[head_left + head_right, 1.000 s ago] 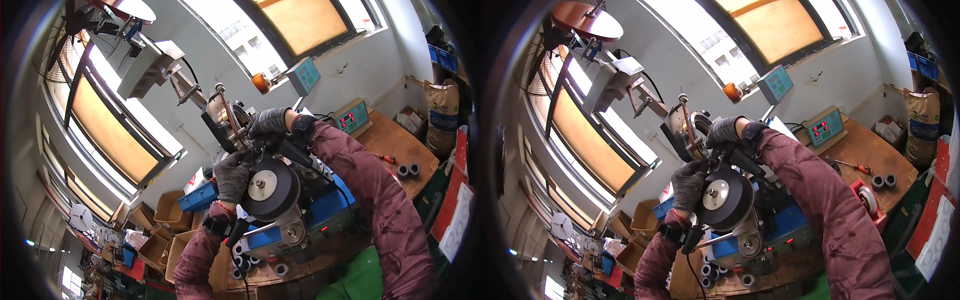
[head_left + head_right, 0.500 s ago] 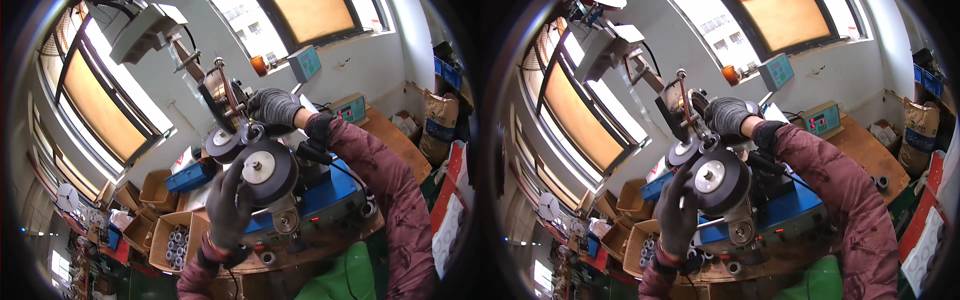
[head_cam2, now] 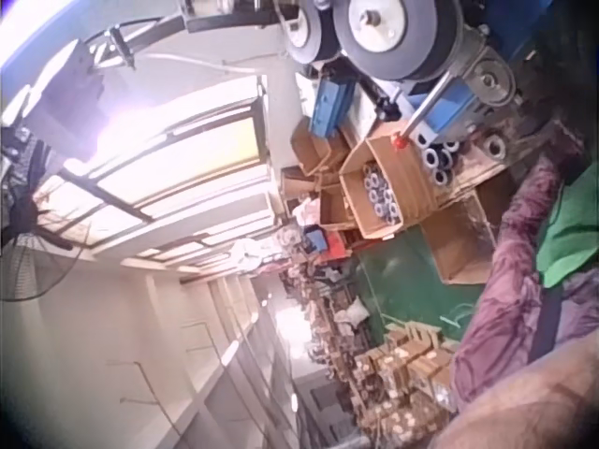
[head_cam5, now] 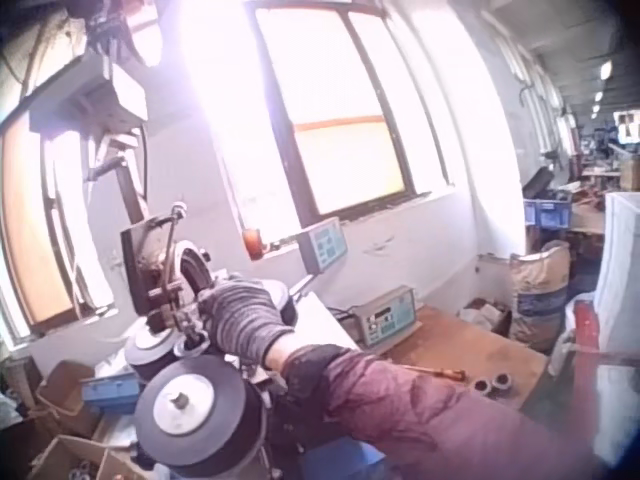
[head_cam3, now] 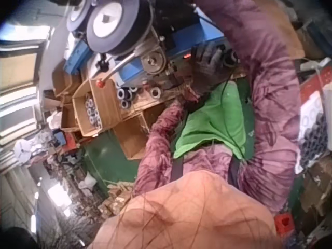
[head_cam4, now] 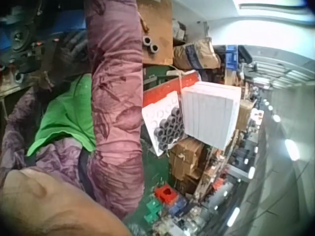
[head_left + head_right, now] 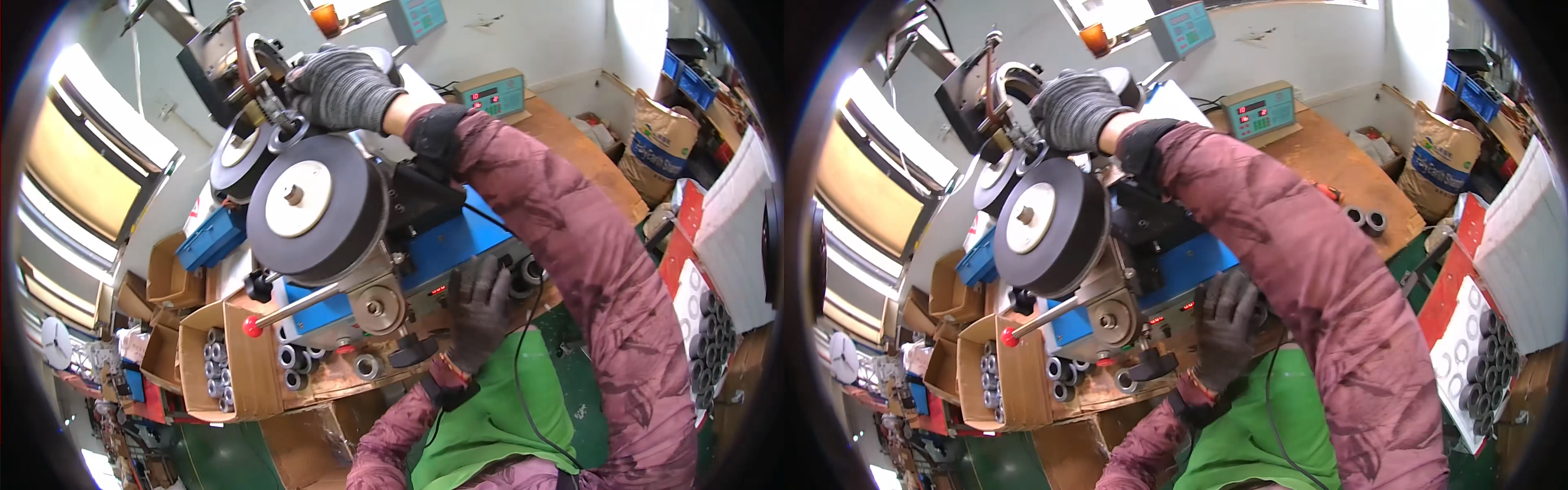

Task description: Operating an industrial machine to wrap or process metal rings.

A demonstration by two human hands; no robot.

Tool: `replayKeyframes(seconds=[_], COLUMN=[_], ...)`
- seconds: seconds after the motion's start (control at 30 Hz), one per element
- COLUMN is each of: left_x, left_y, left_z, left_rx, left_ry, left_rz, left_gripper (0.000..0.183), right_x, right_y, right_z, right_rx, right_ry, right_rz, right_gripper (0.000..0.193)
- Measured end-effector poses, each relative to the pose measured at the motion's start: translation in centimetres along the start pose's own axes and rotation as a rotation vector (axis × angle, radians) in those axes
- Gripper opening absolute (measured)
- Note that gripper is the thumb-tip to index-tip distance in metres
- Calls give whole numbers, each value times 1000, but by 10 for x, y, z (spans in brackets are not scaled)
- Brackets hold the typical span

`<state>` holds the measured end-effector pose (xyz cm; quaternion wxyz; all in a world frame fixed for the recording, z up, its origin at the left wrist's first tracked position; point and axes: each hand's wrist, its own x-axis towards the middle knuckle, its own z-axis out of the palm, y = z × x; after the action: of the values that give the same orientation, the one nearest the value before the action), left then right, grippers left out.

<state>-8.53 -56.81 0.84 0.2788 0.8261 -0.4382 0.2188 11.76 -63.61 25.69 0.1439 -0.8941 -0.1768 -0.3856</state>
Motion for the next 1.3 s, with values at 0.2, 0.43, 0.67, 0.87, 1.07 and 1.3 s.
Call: replayKeyframes(seconds=[0.2,0.43,0.67,0.87,1.07,1.3], left_x=[21,-8,-6,-11,-17,-20], left_y=[13,8,26,14,10,7], left_z=[-2,17,33,33,34,34], left_rx=[-54,-134,-209,-226,-241,-248], left_ry=[46,-73,-172,-204,-227,-249], left_rz=[-53,-130,-76,-99,-110,-113], left_gripper=[47,47,47,47,47,47], right_x=[-14,11,11,-2,0,12], right_y=[-9,-5,9,5,2,6], right_z=[-2,38,39,23,23,40], right_rx=[-126,-35,-257,-152,-37,-182], right_ry=[29,26,91,78,104,20], right_rz=[54,168,107,104,163,150], right_gripper=[21,28,25,25,25,27])
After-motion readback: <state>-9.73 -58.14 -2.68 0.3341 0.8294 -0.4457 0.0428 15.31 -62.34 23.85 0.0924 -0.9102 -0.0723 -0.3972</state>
